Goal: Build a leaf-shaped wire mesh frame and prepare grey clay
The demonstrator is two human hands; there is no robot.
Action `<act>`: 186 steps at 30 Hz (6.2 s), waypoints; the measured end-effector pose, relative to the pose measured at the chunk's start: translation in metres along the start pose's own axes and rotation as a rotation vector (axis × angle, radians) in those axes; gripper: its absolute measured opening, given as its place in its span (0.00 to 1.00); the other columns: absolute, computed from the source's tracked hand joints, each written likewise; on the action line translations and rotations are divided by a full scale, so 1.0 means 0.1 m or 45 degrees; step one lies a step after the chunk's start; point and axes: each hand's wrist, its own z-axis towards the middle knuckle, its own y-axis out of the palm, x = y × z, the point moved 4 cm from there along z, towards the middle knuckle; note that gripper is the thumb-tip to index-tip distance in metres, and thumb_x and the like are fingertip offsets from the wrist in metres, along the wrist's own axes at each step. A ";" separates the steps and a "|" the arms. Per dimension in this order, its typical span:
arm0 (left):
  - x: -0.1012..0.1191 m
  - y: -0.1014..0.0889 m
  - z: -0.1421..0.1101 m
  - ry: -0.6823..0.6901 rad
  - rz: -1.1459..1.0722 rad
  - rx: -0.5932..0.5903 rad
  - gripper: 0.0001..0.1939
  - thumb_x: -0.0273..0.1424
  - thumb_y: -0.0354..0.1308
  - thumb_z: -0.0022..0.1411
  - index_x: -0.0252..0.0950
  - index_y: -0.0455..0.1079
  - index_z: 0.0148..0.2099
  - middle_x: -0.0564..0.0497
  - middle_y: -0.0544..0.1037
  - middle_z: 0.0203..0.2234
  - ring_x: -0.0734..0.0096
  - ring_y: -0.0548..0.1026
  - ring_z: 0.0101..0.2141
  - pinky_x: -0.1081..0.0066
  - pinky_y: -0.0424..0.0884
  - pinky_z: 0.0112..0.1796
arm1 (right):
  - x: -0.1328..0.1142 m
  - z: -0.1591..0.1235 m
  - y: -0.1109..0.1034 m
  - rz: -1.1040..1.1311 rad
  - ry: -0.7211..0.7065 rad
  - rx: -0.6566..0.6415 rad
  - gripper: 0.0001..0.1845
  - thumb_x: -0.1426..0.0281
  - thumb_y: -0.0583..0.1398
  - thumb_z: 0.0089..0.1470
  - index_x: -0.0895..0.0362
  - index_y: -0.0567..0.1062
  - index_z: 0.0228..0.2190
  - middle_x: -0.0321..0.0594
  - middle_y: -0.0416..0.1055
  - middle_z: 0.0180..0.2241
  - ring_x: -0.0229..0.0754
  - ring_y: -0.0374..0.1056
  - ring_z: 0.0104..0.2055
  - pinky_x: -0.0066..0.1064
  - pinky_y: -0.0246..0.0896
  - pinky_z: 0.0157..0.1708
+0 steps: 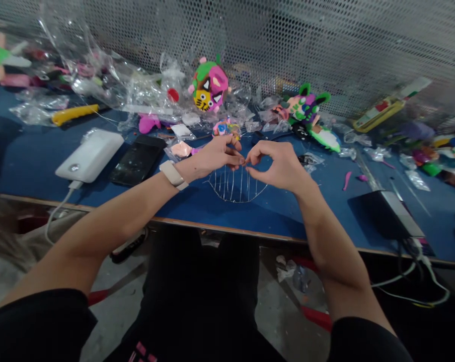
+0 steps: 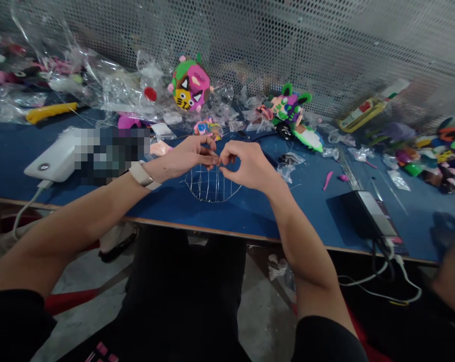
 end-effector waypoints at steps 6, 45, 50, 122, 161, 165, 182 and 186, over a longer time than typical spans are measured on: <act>0.03 -0.01 0.00 0.158 0.144 -0.043 0.15 0.23 0.66 0.61 0.40 0.63 0.43 0.51 0.81 0.30 0.71 0.80 0.30 0.65 0.77 0.33 | -0.02 -0.05 -0.03 -0.209 -0.105 -0.050 0.05 0.73 0.64 0.63 0.51 0.73 0.35 0.39 0.82 0.38 0.45 0.78 0.41 0.38 0.69 0.42; 0.53 0.15 -0.30 0.751 1.314 0.253 0.05 0.25 0.62 0.69 0.37 0.79 0.41 0.51 0.86 0.33 0.69 0.83 0.35 0.69 0.75 0.39 | 0.16 0.05 0.17 0.447 0.527 0.306 0.06 0.65 0.67 0.53 0.53 0.78 0.32 0.36 0.79 0.27 0.39 0.74 0.28 0.34 0.67 0.29; 0.48 0.13 -0.31 0.798 1.604 0.213 0.08 0.26 0.58 0.74 0.37 0.79 0.43 0.49 0.87 0.37 0.68 0.84 0.38 0.68 0.74 0.37 | 0.15 0.07 0.22 0.426 0.447 0.308 0.07 0.63 0.66 0.58 0.53 0.78 0.34 0.37 0.81 0.28 0.41 0.76 0.30 0.33 0.67 0.30; 0.60 0.08 -0.39 0.909 1.783 0.136 0.12 0.31 0.53 0.79 0.39 0.79 0.49 0.49 0.85 0.44 0.70 0.82 0.39 0.70 0.67 0.30 | -0.01 0.04 0.36 -0.456 0.245 0.213 0.08 0.75 0.56 0.65 0.52 0.74 0.40 0.51 0.74 0.62 0.63 0.66 0.66 0.59 0.66 0.58; 0.54 0.11 -0.25 0.701 1.449 -0.071 0.08 0.26 0.55 0.70 0.38 0.72 0.37 0.50 0.79 0.33 0.69 0.76 0.34 0.67 0.69 0.38 | 0.14 0.00 0.22 -0.298 0.122 -0.069 0.05 0.70 0.61 0.64 0.53 0.77 0.42 0.49 0.79 0.47 0.56 0.73 0.51 0.51 0.66 0.54; 0.54 0.11 -0.25 0.701 1.387 -0.086 0.07 0.26 0.55 0.70 0.39 0.72 0.38 0.51 0.80 0.32 0.70 0.77 0.34 0.67 0.70 0.39 | 0.16 0.00 0.17 -0.413 0.034 -0.172 0.10 0.67 0.57 0.71 0.52 0.80 0.42 0.47 0.82 0.44 0.55 0.74 0.48 0.51 0.64 0.53; 0.53 0.09 -0.30 0.695 1.361 -0.052 0.08 0.26 0.56 0.69 0.38 0.73 0.36 0.51 0.81 0.33 0.70 0.78 0.35 0.67 0.72 0.41 | 0.11 -0.01 0.26 -0.520 -0.141 -0.226 0.21 0.64 0.51 0.77 0.53 0.83 0.42 0.49 0.79 0.42 0.53 0.70 0.46 0.50 0.68 0.51; 0.51 0.09 -0.29 0.698 1.340 -0.065 0.08 0.25 0.56 0.68 0.38 0.73 0.36 0.51 0.81 0.32 0.69 0.78 0.35 0.67 0.72 0.41 | 0.13 -0.01 0.29 -0.382 -0.018 -0.162 0.16 0.66 0.53 0.74 0.52 0.80 0.41 0.48 0.78 0.40 0.54 0.70 0.45 0.49 0.69 0.50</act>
